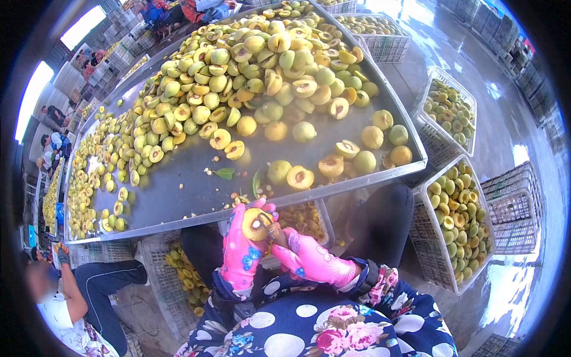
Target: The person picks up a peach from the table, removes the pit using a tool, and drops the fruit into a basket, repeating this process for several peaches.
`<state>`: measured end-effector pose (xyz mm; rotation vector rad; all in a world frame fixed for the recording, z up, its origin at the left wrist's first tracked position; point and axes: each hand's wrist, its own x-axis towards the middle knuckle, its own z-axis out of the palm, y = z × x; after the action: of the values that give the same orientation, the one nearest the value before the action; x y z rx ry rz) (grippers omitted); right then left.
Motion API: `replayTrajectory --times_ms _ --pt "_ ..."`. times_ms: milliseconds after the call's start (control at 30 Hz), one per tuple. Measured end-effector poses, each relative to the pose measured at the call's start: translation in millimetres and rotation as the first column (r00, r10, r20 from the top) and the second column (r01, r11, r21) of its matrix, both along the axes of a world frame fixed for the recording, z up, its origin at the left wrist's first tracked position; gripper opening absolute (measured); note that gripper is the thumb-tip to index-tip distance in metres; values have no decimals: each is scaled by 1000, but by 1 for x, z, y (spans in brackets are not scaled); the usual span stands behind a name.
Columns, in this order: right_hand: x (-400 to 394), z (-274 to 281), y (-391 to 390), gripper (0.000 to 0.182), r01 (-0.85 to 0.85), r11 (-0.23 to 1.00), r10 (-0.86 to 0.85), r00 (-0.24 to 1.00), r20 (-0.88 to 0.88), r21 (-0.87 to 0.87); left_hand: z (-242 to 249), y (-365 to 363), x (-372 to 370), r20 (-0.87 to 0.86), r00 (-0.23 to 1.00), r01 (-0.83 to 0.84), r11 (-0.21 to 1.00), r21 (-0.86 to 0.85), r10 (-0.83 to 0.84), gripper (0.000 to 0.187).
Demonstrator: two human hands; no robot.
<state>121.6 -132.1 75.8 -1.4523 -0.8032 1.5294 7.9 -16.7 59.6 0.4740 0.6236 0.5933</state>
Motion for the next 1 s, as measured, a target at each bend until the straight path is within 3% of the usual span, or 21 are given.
replayTrajectory --times_ms 267,467,567,667,767,867,900,967,1000 --pt "-4 2 1 16 1 1000 -3 997 73 27 2 -10 6 -36 998 -53 998 -31 52 42" --pt "-5 -15 0 18 -58 961 -31 949 315 270 -8 -13 6 -124 991 -37 998 59 44 42" --pt "3 -16 -3 18 -163 962 97 955 280 219 -7 -9 5 -195 981 -1 999 32 7 38" --pt "10 2 1 21 -278 957 245 927 285 80 1 2 -1 -297 937 221 971 93 -184 37" --pt "12 -17 -1 21 -352 935 314 872 374 35 -10 8 -6 -308 903 353 925 137 -299 38" --pt "12 -20 1 22 -330 942 335 914 230 -58 -15 5 -5 -326 908 314 942 120 -262 38" --pt "14 -22 0 22 -323 944 324 946 18 -65 -19 4 -4 -318 919 283 951 122 -233 39" --pt "17 -24 -3 22 -313 946 255 882 -397 -87 -25 1 -2 -302 937 218 968 124 -173 39" --pt "16 -23 -2 22 -297 951 231 863 -450 -80 -25 -1 0 -299 946 164 980 114 -124 40"
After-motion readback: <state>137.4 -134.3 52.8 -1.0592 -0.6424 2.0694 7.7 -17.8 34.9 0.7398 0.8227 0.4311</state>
